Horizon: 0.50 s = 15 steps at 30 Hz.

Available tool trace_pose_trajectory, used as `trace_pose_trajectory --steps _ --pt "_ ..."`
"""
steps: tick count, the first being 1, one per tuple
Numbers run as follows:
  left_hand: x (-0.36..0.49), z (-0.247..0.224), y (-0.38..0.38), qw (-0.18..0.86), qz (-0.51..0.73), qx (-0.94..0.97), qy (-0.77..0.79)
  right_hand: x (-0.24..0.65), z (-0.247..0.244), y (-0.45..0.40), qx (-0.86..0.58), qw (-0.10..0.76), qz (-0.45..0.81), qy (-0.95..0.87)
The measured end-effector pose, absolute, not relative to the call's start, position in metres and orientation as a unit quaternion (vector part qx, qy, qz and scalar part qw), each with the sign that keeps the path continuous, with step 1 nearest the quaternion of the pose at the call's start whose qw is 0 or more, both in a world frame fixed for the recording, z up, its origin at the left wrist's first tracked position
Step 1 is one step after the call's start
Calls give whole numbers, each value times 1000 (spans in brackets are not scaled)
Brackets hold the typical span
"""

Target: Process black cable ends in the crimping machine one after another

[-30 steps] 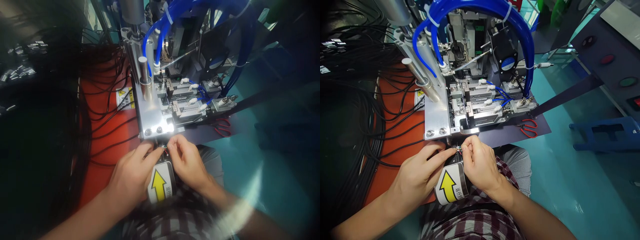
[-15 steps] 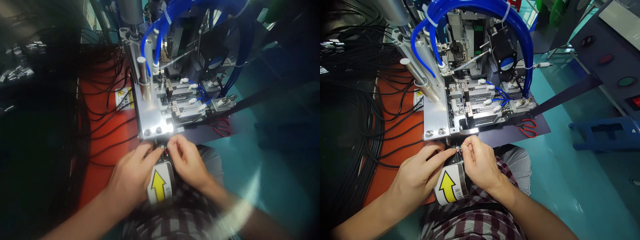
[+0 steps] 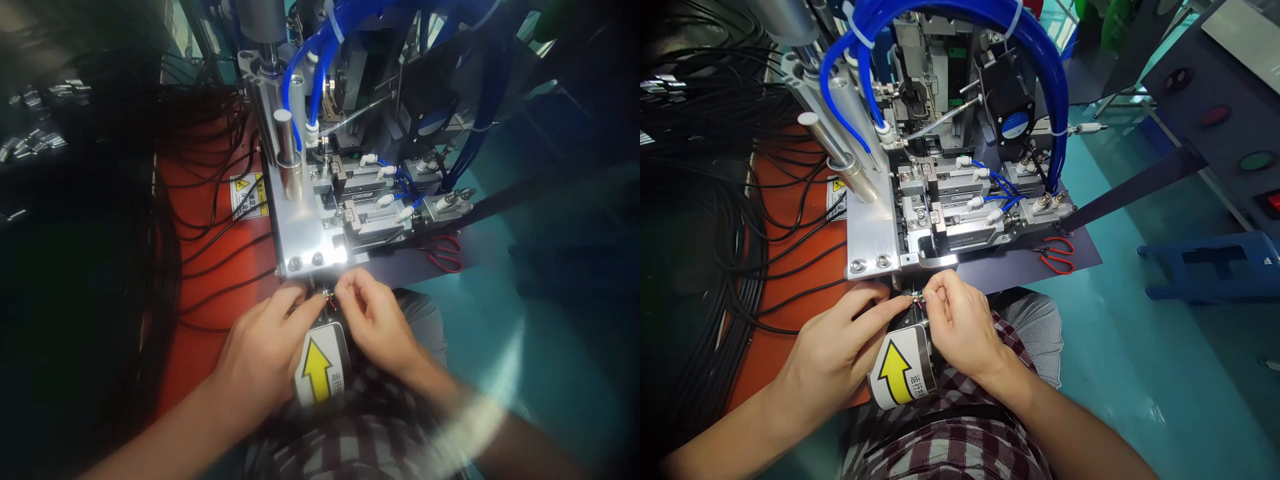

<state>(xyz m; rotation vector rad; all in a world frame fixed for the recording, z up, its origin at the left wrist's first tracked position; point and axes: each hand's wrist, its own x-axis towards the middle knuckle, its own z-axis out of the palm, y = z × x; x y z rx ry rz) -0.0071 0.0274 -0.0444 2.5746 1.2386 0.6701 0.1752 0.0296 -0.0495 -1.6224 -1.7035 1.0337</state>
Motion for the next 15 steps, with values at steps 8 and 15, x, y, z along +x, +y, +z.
trace_pose_trajectory --steps 8,15 --pt "-7 -42 28 107 228 872 420 175 -51 32 -630 271 414 -598" --pt "-5 -41 29 103 231 872 420 176 -52 32 -614 334 491 -521"
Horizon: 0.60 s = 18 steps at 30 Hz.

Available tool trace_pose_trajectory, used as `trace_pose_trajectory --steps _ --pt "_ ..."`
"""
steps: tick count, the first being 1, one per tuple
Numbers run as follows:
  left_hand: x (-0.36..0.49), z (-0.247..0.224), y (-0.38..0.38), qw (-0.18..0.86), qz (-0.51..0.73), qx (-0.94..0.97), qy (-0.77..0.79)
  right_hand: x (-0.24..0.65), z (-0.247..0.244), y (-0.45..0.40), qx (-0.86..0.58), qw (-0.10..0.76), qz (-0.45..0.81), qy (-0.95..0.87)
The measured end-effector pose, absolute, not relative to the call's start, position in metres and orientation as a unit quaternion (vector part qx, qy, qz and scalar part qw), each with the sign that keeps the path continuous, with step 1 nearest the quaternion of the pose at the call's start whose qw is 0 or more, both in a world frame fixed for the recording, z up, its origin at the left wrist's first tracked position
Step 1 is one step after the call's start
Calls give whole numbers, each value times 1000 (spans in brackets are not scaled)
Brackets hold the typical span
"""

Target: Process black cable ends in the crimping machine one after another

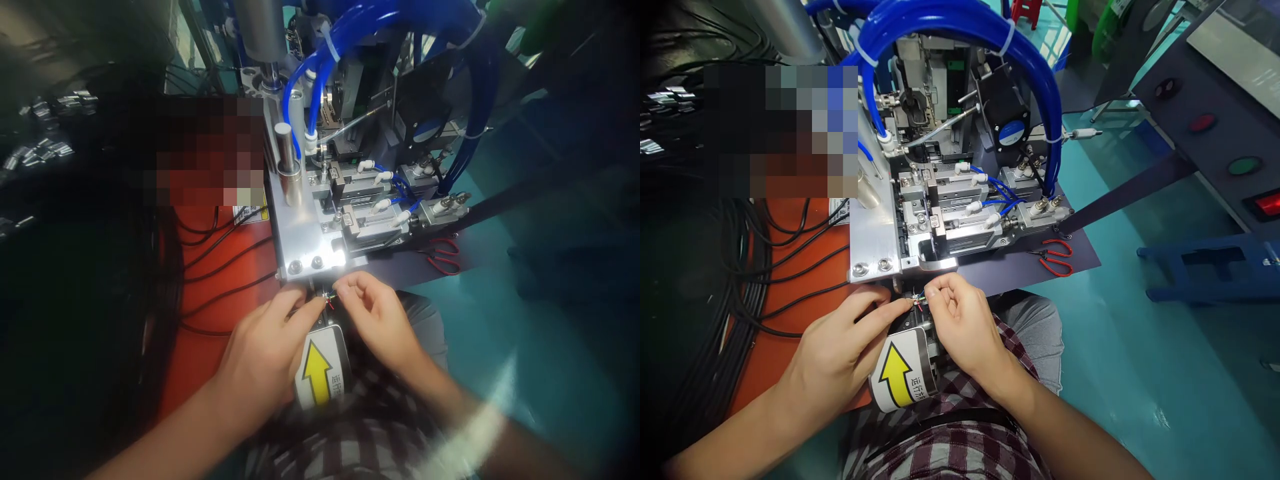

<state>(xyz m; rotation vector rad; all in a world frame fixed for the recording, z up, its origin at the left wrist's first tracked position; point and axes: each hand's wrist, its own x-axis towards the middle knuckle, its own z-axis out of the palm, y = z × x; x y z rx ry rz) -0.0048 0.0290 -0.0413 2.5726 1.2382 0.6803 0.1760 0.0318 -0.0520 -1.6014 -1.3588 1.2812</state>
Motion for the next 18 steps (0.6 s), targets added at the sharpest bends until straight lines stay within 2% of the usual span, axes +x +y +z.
trace_pose_trajectory --steps 18 --pt "-6 -43 29 90 230 875 417 171 -49 32 -571 338 453 -595"
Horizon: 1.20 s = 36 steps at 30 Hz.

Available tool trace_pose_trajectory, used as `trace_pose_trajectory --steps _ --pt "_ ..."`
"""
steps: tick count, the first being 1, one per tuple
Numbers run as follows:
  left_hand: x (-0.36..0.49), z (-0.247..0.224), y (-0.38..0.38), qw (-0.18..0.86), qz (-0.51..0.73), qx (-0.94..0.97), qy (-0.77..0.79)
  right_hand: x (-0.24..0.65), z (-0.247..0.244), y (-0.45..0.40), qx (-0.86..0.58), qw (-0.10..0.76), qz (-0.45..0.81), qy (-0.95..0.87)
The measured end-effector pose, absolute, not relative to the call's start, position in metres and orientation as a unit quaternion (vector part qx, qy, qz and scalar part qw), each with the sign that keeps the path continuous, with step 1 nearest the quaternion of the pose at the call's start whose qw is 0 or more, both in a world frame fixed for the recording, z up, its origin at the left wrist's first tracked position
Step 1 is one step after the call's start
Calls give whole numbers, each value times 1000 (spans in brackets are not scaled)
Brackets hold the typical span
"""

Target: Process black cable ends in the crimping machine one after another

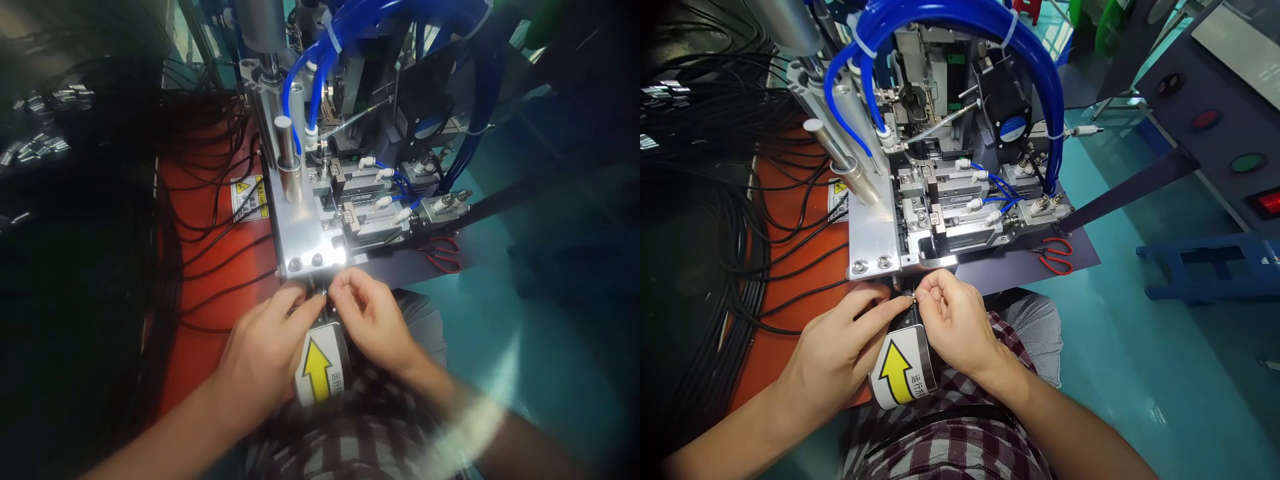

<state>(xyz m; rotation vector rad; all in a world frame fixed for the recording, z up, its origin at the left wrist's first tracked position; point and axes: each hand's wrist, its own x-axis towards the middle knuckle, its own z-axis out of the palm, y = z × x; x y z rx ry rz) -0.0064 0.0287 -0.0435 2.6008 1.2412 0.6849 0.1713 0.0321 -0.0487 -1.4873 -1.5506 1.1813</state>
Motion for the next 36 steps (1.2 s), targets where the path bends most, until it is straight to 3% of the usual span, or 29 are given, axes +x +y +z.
trace_pose_trajectory --steps 18,36 --pt "-8 -46 28 102 228 873 418 171 -55 31 -573 364 524 -514" --pt "-9 -46 27 119 221 874 416 173 -58 33 -608 333 499 -519"
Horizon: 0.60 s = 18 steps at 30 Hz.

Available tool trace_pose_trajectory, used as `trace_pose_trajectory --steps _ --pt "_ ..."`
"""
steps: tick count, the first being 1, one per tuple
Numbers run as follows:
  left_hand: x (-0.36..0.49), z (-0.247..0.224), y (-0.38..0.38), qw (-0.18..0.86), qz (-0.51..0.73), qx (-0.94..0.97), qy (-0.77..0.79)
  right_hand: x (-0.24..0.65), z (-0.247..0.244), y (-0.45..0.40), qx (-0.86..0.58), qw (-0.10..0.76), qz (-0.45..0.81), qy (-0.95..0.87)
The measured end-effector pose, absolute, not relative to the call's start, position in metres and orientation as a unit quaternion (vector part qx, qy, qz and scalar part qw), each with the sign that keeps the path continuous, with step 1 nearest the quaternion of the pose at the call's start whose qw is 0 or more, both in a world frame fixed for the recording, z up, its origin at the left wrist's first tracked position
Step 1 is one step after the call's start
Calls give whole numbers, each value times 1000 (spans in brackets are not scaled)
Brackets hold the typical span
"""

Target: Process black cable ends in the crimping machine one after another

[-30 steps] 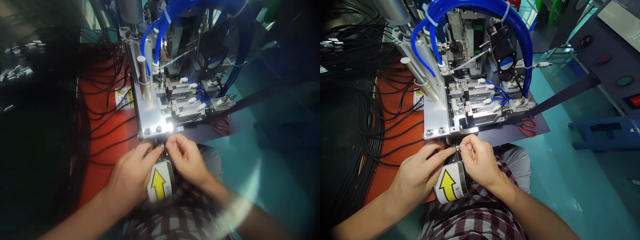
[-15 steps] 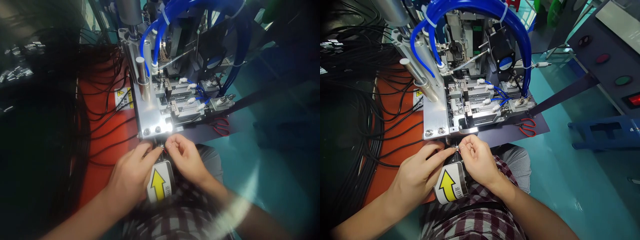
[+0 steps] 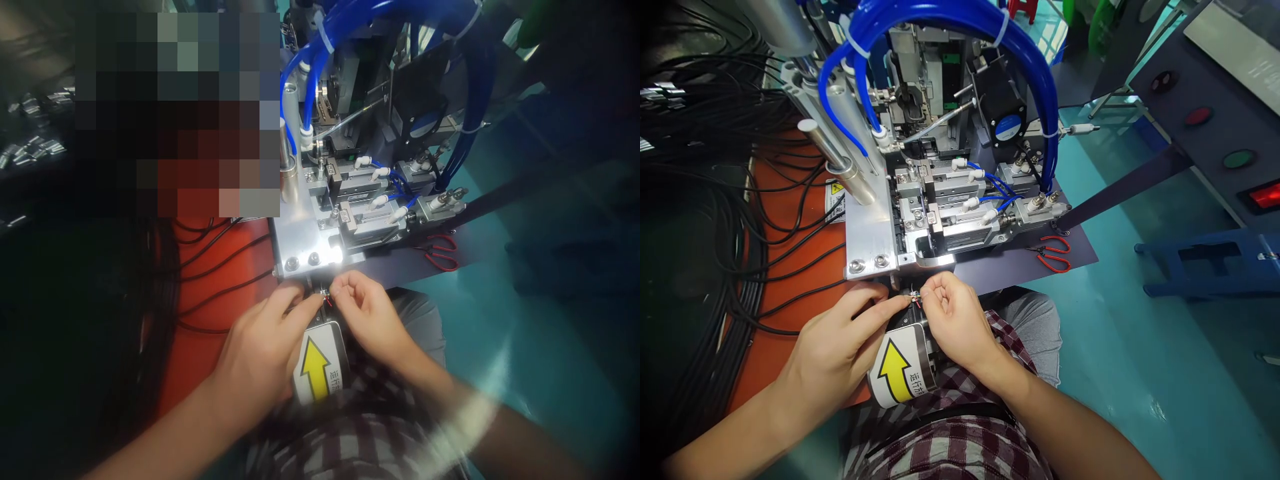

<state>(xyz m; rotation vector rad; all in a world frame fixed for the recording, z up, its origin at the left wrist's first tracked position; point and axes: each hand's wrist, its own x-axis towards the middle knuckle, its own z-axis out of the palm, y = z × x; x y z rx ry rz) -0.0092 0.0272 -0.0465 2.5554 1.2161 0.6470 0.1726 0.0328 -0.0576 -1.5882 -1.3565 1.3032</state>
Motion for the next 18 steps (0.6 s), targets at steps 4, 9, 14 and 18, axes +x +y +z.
trace_pose_trajectory --steps 4,9,14,18 --pt "-7 -45 28 115 239 870 415 178 -47 33 -658 271 408 -572" --pt "-4 -41 30 99 245 870 417 172 -41 32 -626 287 391 -611" --pt "-2 -40 32 102 250 869 414 166 -43 35 -614 320 399 -601" --pt "-2 -41 32 111 252 868 412 170 -43 33 -592 314 382 -636"
